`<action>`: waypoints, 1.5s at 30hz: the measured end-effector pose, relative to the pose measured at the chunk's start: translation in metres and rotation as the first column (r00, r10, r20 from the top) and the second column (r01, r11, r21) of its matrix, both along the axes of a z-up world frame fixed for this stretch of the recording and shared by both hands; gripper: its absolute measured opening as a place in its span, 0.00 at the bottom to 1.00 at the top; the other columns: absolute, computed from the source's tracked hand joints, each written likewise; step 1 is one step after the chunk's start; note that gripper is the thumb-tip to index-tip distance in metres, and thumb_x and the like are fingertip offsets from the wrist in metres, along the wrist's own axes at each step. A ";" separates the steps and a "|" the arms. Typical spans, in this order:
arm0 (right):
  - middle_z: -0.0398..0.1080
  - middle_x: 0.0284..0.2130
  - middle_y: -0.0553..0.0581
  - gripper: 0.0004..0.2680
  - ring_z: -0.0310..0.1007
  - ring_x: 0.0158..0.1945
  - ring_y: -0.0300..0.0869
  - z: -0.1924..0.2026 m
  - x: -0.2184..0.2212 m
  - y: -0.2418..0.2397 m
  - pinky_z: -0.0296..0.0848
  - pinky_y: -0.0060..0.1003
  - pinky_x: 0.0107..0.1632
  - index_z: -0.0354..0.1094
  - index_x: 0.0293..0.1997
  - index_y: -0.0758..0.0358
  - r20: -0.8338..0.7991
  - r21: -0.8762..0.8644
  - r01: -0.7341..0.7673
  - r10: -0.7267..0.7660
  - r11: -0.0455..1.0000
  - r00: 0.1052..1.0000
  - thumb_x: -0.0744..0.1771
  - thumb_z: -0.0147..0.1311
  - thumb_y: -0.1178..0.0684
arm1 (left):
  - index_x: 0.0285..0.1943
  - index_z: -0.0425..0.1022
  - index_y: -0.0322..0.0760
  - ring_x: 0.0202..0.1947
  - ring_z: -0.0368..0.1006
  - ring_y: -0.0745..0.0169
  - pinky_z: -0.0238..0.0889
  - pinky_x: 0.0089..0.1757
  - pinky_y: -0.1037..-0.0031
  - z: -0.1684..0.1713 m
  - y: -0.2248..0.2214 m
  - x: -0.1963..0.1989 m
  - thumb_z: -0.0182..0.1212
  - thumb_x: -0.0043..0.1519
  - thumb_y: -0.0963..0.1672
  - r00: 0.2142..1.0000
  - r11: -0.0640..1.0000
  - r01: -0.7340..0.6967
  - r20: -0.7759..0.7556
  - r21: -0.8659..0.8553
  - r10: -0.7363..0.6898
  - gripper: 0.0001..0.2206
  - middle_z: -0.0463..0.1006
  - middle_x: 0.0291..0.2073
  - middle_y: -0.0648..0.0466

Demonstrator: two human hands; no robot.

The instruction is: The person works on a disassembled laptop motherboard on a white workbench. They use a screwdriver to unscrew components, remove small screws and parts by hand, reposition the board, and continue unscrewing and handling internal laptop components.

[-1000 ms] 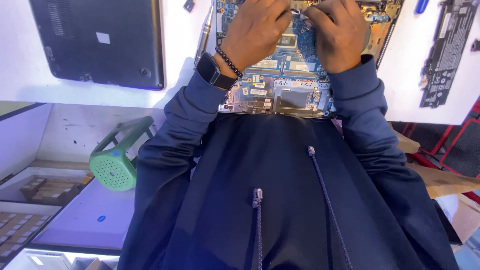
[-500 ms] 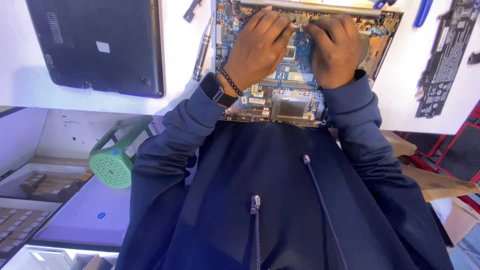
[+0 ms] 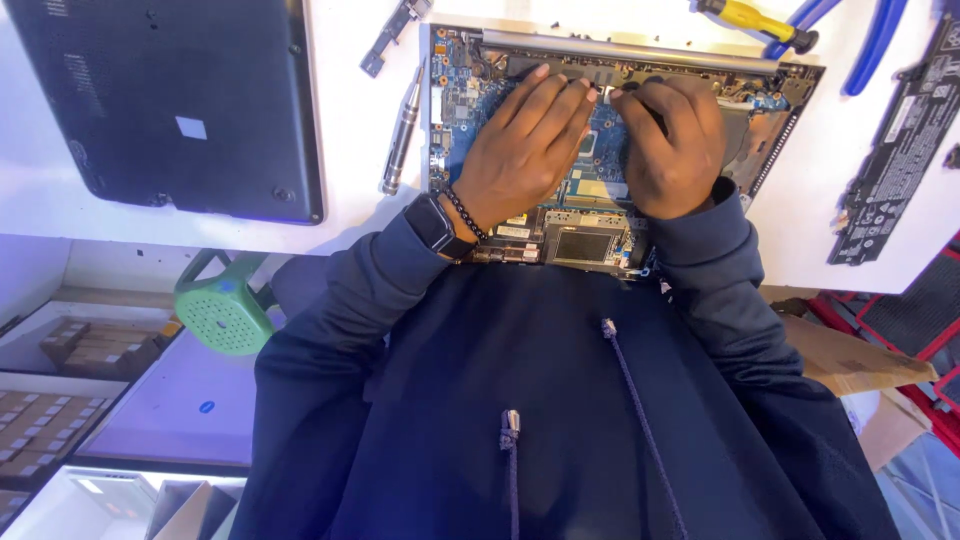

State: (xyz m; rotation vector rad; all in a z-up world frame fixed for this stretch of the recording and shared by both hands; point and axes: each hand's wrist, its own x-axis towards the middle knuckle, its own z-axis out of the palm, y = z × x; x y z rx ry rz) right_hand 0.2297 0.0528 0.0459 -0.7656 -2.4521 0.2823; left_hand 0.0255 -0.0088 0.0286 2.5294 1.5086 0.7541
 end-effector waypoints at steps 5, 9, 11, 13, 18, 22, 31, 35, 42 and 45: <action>0.69 0.41 0.70 0.10 0.67 0.43 0.60 0.015 -0.007 0.002 0.72 0.54 0.48 0.74 0.48 0.82 -0.008 -0.120 -0.016 0.016 0.993 1.000 0.74 0.43 0.65 | 0.60 0.76 0.25 0.56 0.73 0.47 0.64 0.63 0.57 0.004 0.001 0.000 0.49 0.73 0.41 0.999 0.999 -0.020 0.027 -0.042 0.021 0.13 0.77 0.54 0.44; 0.72 0.43 0.69 0.09 0.69 0.46 0.59 0.008 -0.003 -0.002 0.73 0.53 0.51 0.76 0.51 0.78 0.038 -0.144 0.049 -0.044 0.988 0.998 0.74 0.45 0.65 | 0.62 0.76 0.23 0.60 0.69 0.46 0.57 0.67 0.57 0.004 -0.001 0.003 0.53 0.75 0.42 0.999 0.996 -0.015 -0.034 -0.084 0.012 0.13 0.76 0.56 0.47; 0.72 0.43 0.70 0.10 0.69 0.46 0.60 0.004 -0.001 -0.002 0.74 0.54 0.49 0.76 0.52 0.79 0.042 -0.149 0.044 -0.038 0.988 0.998 0.74 0.45 0.64 | 0.62 0.77 0.24 0.60 0.68 0.48 0.56 0.67 0.59 0.005 -0.004 0.004 0.54 0.76 0.42 0.997 0.997 -0.019 -0.073 -0.073 0.014 0.13 0.76 0.56 0.50; 0.72 0.44 0.70 0.11 0.70 0.44 0.60 0.003 0.001 -0.001 0.77 0.52 0.48 0.76 0.52 0.81 0.045 -0.132 0.013 -0.007 0.991 0.999 0.73 0.43 0.65 | 0.67 0.72 0.27 0.62 0.71 0.49 0.56 0.67 0.59 0.005 -0.008 0.005 0.54 0.77 0.44 0.992 0.988 -0.032 -0.124 -0.151 0.013 0.15 0.76 0.60 0.49; 0.74 0.34 0.66 0.02 0.75 0.36 0.56 -0.020 -0.007 0.004 0.78 0.45 0.41 0.83 0.41 0.73 -0.134 0.078 0.092 -0.081 0.993 0.988 0.69 0.64 0.66 | 0.65 0.74 0.28 0.62 0.71 0.53 0.63 0.65 0.57 -0.005 -0.008 0.018 0.54 0.73 0.45 0.968 0.979 -0.181 -0.157 0.097 0.195 0.16 0.76 0.59 0.46; 0.75 0.35 0.65 0.02 0.76 0.37 0.55 -0.022 -0.007 0.001 0.79 0.43 0.39 0.84 0.40 0.72 -0.148 0.105 0.118 -0.102 0.987 0.984 0.68 0.66 0.66 | 0.62 0.78 0.33 0.58 0.75 0.55 0.70 0.60 0.58 -0.009 -0.011 0.020 0.59 0.71 0.45 0.968 0.972 -0.208 -0.119 0.105 0.220 0.14 0.79 0.55 0.47; 0.74 0.33 0.67 0.03 0.73 0.35 0.54 -0.021 -0.011 0.007 0.76 0.44 0.36 0.84 0.40 0.72 -0.166 0.098 0.102 -0.085 0.990 0.982 0.68 0.64 0.67 | 0.60 0.79 0.34 0.58 0.74 0.49 0.70 0.59 0.56 -0.013 -0.012 0.016 0.57 0.71 0.43 0.983 0.984 -0.163 -0.070 0.076 0.168 0.12 0.77 0.59 0.46; 0.74 0.33 0.67 0.02 0.73 0.35 0.54 -0.023 -0.009 0.006 0.77 0.44 0.37 0.84 0.40 0.74 -0.170 0.087 0.101 -0.085 0.991 0.982 0.67 0.66 0.67 | 0.61 0.79 0.34 0.58 0.74 0.50 0.70 0.59 0.55 -0.018 -0.014 0.018 0.57 0.71 0.43 0.981 0.982 -0.169 -0.082 0.080 0.176 0.13 0.76 0.60 0.46; 0.77 0.30 0.67 0.04 0.75 0.32 0.54 -0.024 -0.011 0.008 0.77 0.43 0.35 0.85 0.32 0.71 -0.228 0.108 0.113 -0.086 0.988 0.970 0.67 0.68 0.66 | 0.62 0.78 0.34 0.60 0.73 0.49 0.66 0.62 0.54 -0.010 -0.016 0.017 0.49 0.70 0.43 0.981 0.984 -0.162 -0.097 0.069 0.168 0.16 0.76 0.61 0.46; 0.77 0.29 0.67 0.05 0.75 0.32 0.54 -0.027 -0.009 0.007 0.76 0.44 0.36 0.85 0.31 0.71 -0.231 0.103 0.111 -0.085 0.988 0.969 0.68 0.66 0.65 | 0.62 0.79 0.35 0.60 0.73 0.50 0.66 0.62 0.56 -0.006 -0.013 0.017 0.48 0.71 0.43 0.982 0.983 -0.168 -0.078 0.079 0.174 0.16 0.77 0.60 0.48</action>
